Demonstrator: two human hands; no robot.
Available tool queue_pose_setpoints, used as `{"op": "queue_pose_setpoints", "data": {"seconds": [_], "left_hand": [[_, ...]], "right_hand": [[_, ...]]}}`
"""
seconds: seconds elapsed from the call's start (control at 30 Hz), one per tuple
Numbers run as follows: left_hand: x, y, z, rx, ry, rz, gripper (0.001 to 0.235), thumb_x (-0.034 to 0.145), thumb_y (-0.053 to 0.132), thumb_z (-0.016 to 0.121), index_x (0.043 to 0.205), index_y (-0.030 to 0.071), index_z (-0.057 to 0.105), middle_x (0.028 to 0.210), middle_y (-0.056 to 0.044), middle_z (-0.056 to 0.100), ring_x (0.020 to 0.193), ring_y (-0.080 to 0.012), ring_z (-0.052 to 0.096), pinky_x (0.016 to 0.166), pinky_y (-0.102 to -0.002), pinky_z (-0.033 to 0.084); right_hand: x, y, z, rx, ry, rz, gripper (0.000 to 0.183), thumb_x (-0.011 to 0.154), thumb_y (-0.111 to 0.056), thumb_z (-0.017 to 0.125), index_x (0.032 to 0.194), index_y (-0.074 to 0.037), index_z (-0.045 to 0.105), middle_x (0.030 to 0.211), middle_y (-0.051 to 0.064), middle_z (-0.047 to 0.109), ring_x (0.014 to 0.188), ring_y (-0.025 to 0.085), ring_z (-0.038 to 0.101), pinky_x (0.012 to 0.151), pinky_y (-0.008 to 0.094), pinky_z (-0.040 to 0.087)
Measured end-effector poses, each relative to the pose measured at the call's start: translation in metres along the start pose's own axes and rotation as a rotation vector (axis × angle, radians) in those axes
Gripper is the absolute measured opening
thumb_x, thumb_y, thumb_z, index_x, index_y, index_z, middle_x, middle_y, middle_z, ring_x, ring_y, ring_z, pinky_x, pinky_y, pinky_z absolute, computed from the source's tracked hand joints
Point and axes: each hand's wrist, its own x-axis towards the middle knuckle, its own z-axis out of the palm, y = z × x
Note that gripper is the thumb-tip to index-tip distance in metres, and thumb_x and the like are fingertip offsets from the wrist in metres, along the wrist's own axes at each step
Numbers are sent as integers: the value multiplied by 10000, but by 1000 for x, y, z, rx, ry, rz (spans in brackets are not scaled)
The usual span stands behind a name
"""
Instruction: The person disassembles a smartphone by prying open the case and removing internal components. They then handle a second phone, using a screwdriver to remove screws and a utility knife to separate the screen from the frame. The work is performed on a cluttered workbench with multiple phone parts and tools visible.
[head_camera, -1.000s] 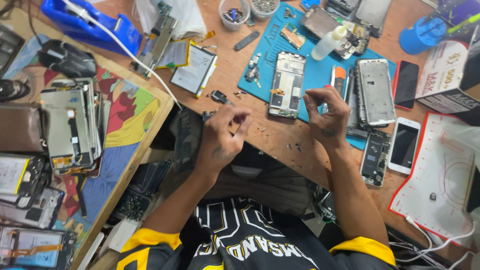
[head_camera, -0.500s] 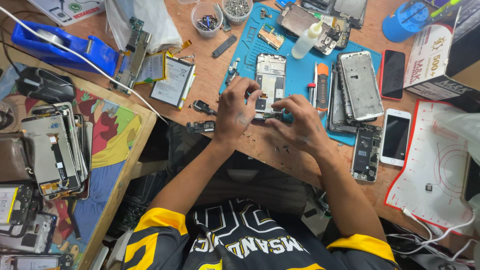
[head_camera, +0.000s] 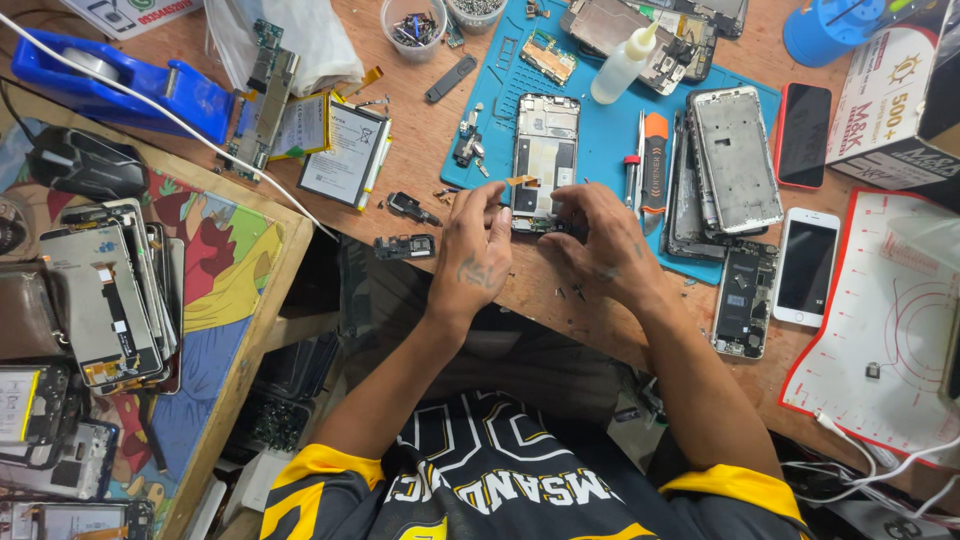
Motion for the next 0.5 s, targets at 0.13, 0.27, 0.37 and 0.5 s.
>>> {"op": "queue_pose_setpoints", "data": {"seconds": [0.13,0.27,0.37,0.5], "left_hand": [[9,-5,5,-86,32,-38,354,966,146,647,1260,-42,595,1093,-152,676,896,-187,712,788,-322,595],[17,-6,5,-213,-31,-117,360,935,163,713,1230,-26,632,948,-83,712,809,-107,664,715,-265,583],[21,-3,5,-98,-48,-91,338,895,141,752,1178,-25,671,855,-68,719,742,-105,654,693,-263,573],[20,1,3,-41,-34,-91,314,898,115,741,1176,-13,670,865,-43,698,729,-92,638,679,-250,579]], "right_hand": [[-1,2,-1,44,25,-16,523,772,-149,874,1216,-36,621,974,102,667,857,228,675,761,353,565],[-1,4,-3,66,15,-71,443,791,-141,869,1162,-23,658,997,111,685,869,218,699,770,342,579],[-1,4,-3,88,6,-86,377,808,-151,863,1112,-18,684,1020,111,695,905,218,718,794,337,591],[-1,5,-3,121,6,-99,341,828,-157,849,1098,-20,693,1046,108,695,940,219,735,813,332,608]]}}
